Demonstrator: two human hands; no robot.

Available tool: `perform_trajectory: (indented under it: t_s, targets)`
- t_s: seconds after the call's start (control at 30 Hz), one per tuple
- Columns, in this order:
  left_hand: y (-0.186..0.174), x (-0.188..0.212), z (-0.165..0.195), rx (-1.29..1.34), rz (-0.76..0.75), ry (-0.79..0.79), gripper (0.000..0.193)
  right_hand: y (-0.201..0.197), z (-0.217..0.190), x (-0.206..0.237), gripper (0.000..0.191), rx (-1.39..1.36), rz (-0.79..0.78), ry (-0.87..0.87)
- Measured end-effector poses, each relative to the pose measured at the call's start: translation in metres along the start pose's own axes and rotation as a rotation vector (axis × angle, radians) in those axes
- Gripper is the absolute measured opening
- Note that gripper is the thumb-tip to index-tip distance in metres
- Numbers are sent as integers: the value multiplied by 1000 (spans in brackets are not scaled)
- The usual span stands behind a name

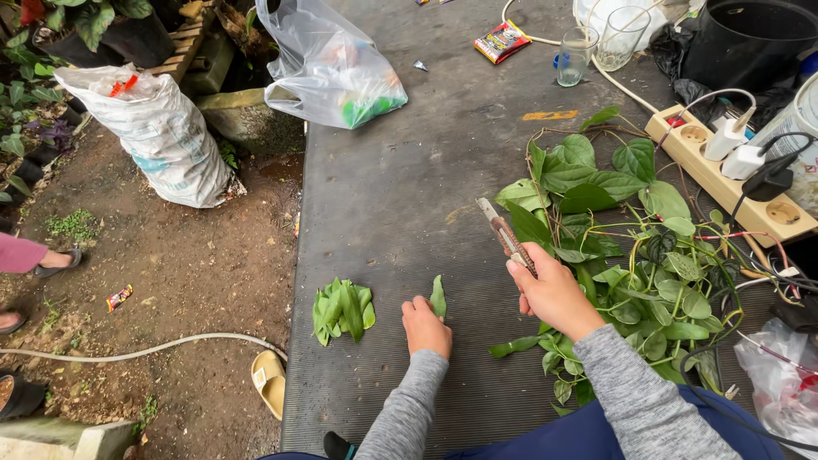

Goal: The person uses a utility knife to trim and cut green leaves on a workbench. They repeatedly slice the leaves into smaller pieces and place them in a pile. Another person briefly walks by in the background.

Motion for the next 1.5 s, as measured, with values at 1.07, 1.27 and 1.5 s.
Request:
perform_trajectory:
  t_s: [1.07,1.27,1.5]
  targets:
    - [-30,-68,29,-234,0,62,21,26,31,3,30,590,-136,-1]
    - [-16,-24,-11,96,86,32,33,54,43,4,24,713,-222,-119]
    - [-2,-33,0,306,22,11,23,70,67,20,25,821,-270,-96]
Point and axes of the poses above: each hand's wrist, its own x-axis away from the middle knuckle, its own y-axis out of the palm, z = x × y, the point moved 8 cm from there along -x, towards the middle knuckle, and after that the axes turned 5 degrees about -y, right-handed, at the moved point
